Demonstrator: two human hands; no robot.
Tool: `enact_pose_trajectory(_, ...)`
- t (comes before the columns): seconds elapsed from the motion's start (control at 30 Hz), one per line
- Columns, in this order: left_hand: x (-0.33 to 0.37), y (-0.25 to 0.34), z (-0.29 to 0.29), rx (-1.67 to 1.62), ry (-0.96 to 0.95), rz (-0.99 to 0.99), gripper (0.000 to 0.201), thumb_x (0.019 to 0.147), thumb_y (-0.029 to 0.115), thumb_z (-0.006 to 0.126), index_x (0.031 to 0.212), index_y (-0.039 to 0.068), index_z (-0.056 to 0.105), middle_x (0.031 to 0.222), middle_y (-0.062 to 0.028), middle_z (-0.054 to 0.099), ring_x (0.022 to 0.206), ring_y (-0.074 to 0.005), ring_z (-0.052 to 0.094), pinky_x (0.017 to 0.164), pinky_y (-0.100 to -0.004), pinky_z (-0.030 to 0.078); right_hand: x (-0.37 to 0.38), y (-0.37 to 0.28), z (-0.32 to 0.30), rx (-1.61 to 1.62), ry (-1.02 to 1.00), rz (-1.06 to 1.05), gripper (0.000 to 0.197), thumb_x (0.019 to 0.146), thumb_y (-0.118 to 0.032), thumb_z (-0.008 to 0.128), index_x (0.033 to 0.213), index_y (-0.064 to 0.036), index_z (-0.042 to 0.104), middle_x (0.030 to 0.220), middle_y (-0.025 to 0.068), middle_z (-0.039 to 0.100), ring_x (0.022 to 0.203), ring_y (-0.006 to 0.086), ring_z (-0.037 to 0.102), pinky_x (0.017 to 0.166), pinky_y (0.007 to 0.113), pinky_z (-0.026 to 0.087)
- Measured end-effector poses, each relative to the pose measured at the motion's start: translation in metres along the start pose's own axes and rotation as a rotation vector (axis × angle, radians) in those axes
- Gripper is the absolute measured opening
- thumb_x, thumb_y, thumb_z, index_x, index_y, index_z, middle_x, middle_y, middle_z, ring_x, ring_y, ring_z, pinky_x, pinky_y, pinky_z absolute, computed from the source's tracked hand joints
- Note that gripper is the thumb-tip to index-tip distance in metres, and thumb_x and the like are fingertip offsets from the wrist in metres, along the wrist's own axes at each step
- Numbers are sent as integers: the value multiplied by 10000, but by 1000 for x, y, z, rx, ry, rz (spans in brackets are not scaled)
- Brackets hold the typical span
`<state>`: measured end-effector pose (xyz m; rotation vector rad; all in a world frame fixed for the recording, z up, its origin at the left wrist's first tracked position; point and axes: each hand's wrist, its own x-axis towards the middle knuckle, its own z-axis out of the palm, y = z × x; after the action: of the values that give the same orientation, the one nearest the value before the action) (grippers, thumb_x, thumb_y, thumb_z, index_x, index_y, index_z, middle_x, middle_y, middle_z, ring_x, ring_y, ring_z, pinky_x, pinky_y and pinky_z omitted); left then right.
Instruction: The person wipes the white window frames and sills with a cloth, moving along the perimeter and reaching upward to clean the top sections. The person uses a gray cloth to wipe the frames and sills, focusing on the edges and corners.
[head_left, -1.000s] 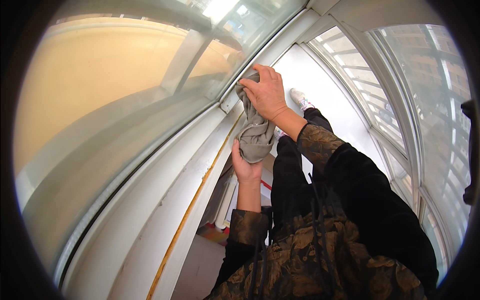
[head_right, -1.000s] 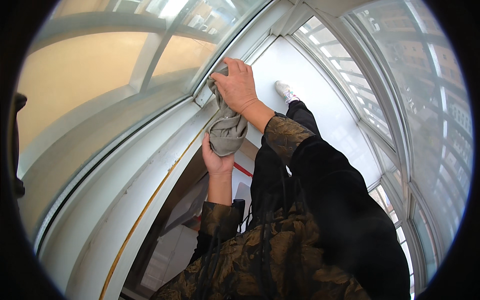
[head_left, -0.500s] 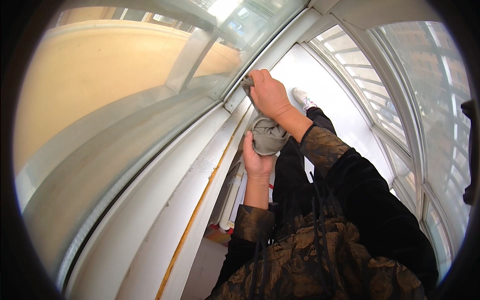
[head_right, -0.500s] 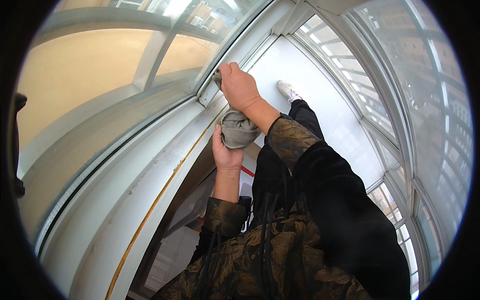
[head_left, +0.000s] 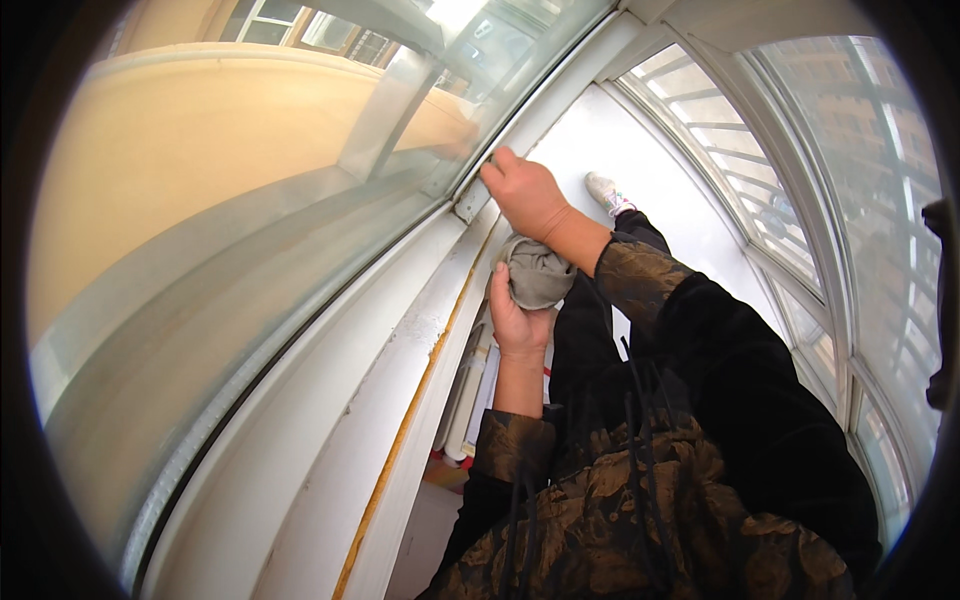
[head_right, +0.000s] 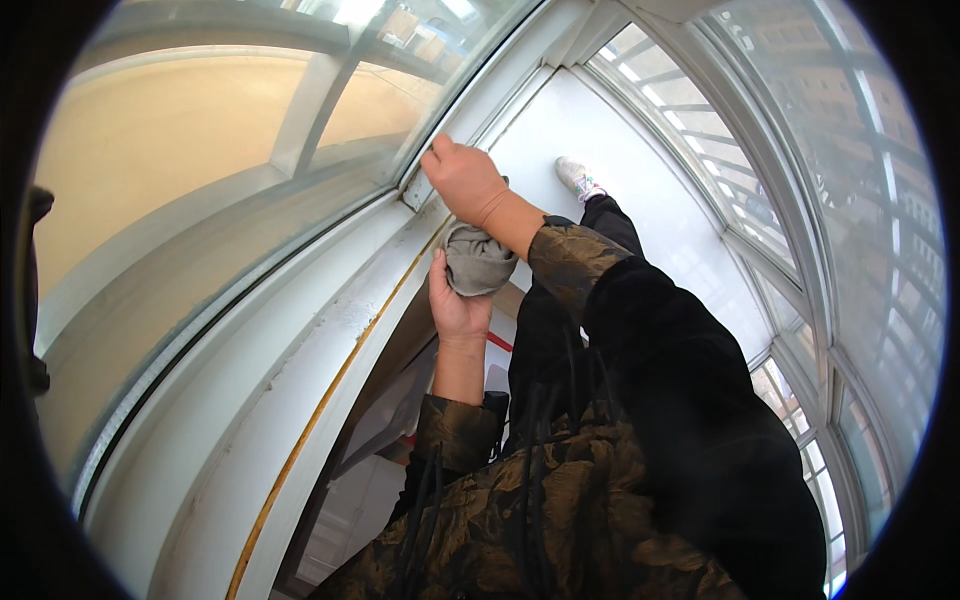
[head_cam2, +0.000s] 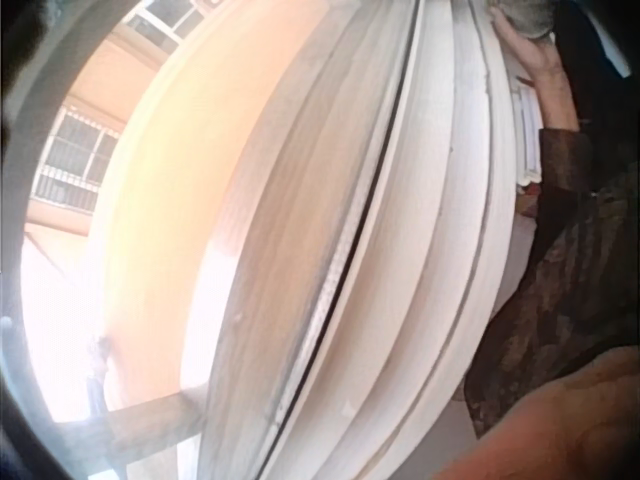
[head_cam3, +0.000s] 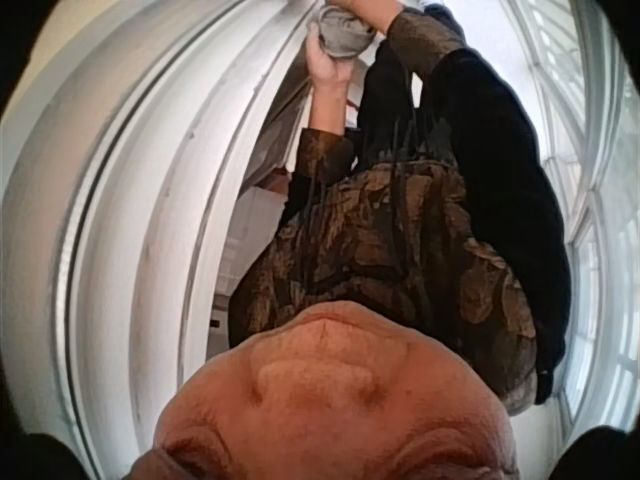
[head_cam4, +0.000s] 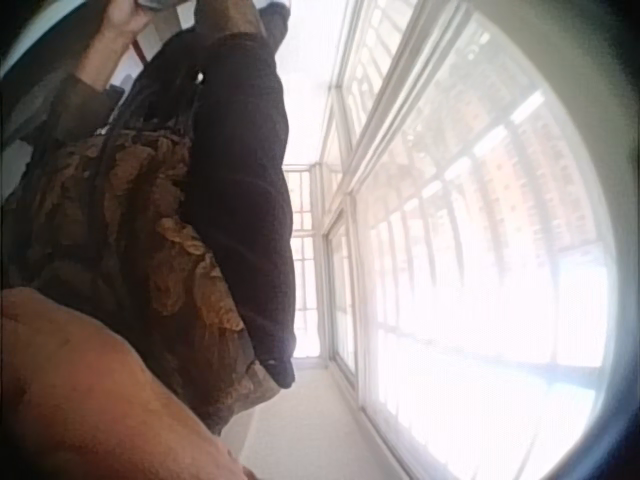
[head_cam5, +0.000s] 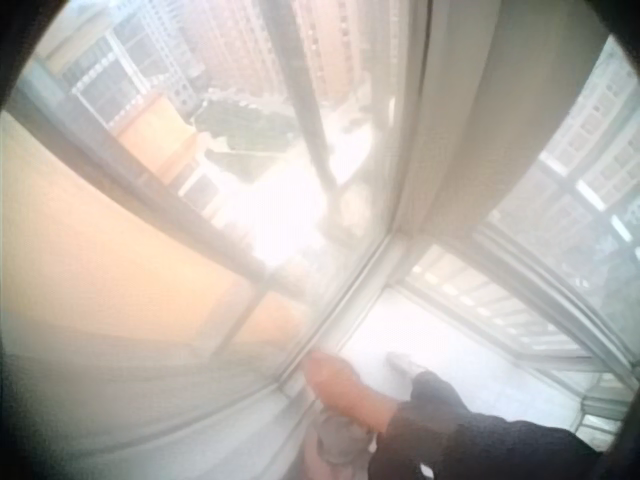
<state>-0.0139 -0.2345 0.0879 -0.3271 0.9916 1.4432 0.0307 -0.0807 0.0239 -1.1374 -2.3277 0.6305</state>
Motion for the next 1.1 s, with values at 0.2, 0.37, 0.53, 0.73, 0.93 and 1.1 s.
enact_pose_trajectory(0.2, -14, 4, -30, 10, 106, 51, 492, 1106, 373, 424, 1444, 28, 520, 1468, -123, 574, 1365, -290, 539, 1176, -464, 400, -2, -41, 33, 275, -123, 76, 92, 820, -61, 651, 898, -22, 626, 971, 163, 568, 809, 356, 666, 706, 442, 567)
enact_pose_trajectory(0.37, -20, -4, -42, 31, 93, 12, 484, 1110, 356, 431, 1465, 34, 499, 1484, -121, 563, 1375, -283, 532, 1180, -456, 396, -7, -41, 32, 577, -187, 341, 126, 895, -84, 667, 992, -31, 728, 1008, 160, 626, 921, 369, 665, 831, 432, 549)
enact_pose_trajectory(0.53, -18, -7, -54, 84, 95, 1, 493, 1112, 358, 428, 1488, 42, 482, 1506, -113, 547, 1381, -276, 529, 1174, -460, 405, -10, -51, 31, 575, -134, 514, 151, 921, -106, 658, 1023, -42, 748, 975, 172, 637, 978, 372, 645, 877, 422, 535)
enact_pose_trajectory(0.73, -12, 3, -52, 110, 100, 5, 493, 1113, 375, 426, 1495, 68, 483, 1492, -98, 558, 1380, -280, 528, 1160, -479, 415, -1, -64, 20, 602, -102, 605, 166, 887, -91, 634, 973, -11, 751, 989, 212, 698, 971, 393, 673, 882, 419, 542)
enact_pose_trajectory(0.93, -38, 14, -2, 78, 20, 48, 459, 1103, 297, 449, 1444, -5, 500, 1413, -131, 591, 1302, -258, 575, 1113, -434, 445, 6, -70, -31, 1150, -245, 553, 196, 901, -121, 701, 1038, 11, 749, 956, 99, 759, 892, 171, 702, 830, 309, 551)
enact_pose_trajectory(1.1, -38, 16, 54, 216, -58, 111, 447, 1085, 227, 486, 1450, -33, 486, 1396, -153, 600, 1279, -262, 594, 1107, -416, 457, 9, -20, -58, 1106, 207, 978, 193, 906, -126, 711, 1049, -3, 754, 912, 38, 733, 831, 112, 641, 768, 271, 516)
